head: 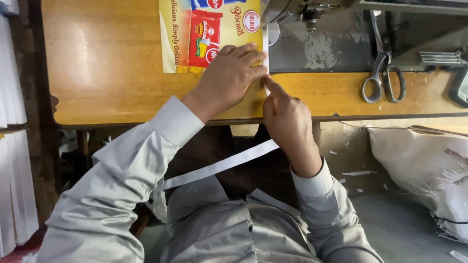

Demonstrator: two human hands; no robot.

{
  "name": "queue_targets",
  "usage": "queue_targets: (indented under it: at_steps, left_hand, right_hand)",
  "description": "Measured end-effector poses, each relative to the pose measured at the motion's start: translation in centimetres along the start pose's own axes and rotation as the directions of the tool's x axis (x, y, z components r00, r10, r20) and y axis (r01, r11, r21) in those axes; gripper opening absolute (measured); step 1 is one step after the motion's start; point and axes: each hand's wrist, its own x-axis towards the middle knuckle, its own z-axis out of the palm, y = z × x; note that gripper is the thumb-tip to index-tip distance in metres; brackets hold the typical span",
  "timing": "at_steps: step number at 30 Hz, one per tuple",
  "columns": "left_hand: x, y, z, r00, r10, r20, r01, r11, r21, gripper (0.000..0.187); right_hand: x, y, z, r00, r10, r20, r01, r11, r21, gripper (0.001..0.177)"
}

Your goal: The person uses a sewing machine to stitch a white strip of material along the edge of various printed paper sheets. They handle the sheets one by one, guiding them through the machine to attach the strip, and then move the finished items aside.

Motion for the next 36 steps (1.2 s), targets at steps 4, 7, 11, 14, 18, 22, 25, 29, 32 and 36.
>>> queue_targets:
  at_steps: [4,7,11,14,18,22,25,29,32,36]
  left_hand:
    - [0.5,-0.5,-0.2,0.994,0.019,-0.112,-0.022,0.999,-0.024,0.014]
    - [0.9,-0.7,-0.2,0.989,0.011,-0.151,-0.018,0.999,-0.046,0.015]
    - [1.4,-1.3,0.4,0.978,0.046,-0.203,-0.050,0.999,-0.016,0.009]
    - [1.6,-1.6,0.4,0.982,0.023,-0.186,-0.023,1.000,0.004,0.006]
    - [1.5,-1.7,0.9,0.967,0.043,-0.252,-0.046,0.999,-0.006,0.004]
    - [1.1,-2.0,2.4,0.985,0.077,-0.152,-0.073,0.997,0.031,0.016]
    - [1.0,-1.3,1.7,0.981,0.136,-0.135,-0.129,0.990,0.062,0.012]
    - [1.0,-1.4,1.3,0.988,0.093,-0.122,-0.099,0.994,-0.046,0.013]
    - [1.2,-1.3,1.7,0.979,0.086,-0.183,-0.103,0.991,-0.083,0.009]
    - [1.4,-0.2,2.4,0.948,0.009,-0.318,-0.060,0.987,-0.151,0.021]
  right_hand:
    - [1.4,0.3,0.3,0.998,0.062,0.027,-0.063,0.998,0.018,0.049]
    - [2.3,0.4,0.8,0.992,0.114,0.056,-0.114,0.993,-0.012,0.051]
    - [3.2,0.6,0.9,0.992,0.118,0.049,-0.119,0.993,0.012,0.051]
    - [3.6,0.8,0.9,0.992,0.121,0.041,-0.122,0.992,0.032,0.050]
    - [3.2,0.6,0.5,0.996,0.086,-0.002,-0.086,0.996,0.035,0.048]
    - [1.4,-0.2,-0.4,0.995,0.103,0.018,-0.104,0.992,0.076,0.041]
    - [-1.6,-1.5,-0.3,0.983,0.179,-0.027,-0.177,0.981,0.079,0.045]
    - [-4.8,-4.2,-0.8,0.949,0.314,0.042,-0.314,0.916,0.250,0.044]
    - [-7.0,-3.5,0.7,0.914,0.398,0.079,-0.397,0.839,0.371,0.046]
    - [-8.2,-2.7,1.7,0.954,0.297,-0.046,-0.261,0.895,0.362,0.049]
